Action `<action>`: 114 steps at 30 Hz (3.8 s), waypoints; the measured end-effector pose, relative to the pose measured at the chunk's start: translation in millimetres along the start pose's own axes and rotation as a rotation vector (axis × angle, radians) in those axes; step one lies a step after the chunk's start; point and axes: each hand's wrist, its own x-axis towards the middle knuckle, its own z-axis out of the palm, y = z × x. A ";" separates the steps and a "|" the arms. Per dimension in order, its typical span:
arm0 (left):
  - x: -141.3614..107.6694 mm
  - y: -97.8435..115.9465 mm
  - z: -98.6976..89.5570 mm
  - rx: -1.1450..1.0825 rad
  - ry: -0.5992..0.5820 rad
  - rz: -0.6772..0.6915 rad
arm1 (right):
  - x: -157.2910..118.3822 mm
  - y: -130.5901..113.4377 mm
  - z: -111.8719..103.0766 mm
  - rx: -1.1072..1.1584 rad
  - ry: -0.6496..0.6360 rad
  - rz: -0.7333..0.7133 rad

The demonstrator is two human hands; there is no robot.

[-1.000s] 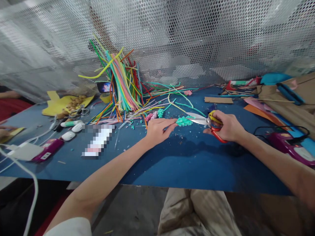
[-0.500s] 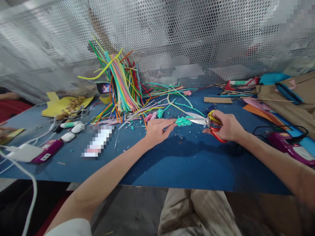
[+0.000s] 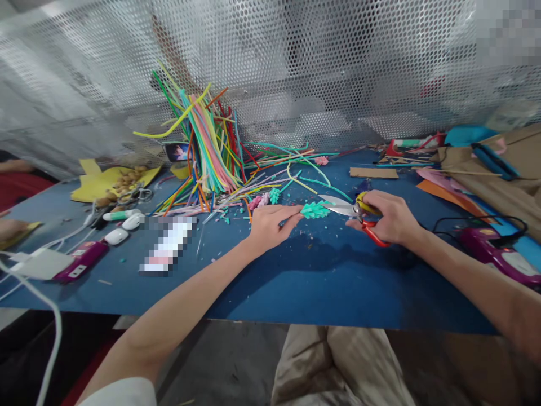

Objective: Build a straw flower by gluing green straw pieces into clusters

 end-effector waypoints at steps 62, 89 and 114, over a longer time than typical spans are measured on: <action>-4.0 -0.4 9.1 0.079 -0.423 -0.212 | -7.7 94.2 -46.9 -0.780 -0.343 0.816; -3.3 3.3 10.6 0.055 -0.305 -0.168 | 9.5 -23.0 -1.0 0.224 -0.057 0.007; -3.7 5.9 9.7 0.028 -0.314 -0.184 | 10.4 -16.8 6.8 0.238 -0.073 0.012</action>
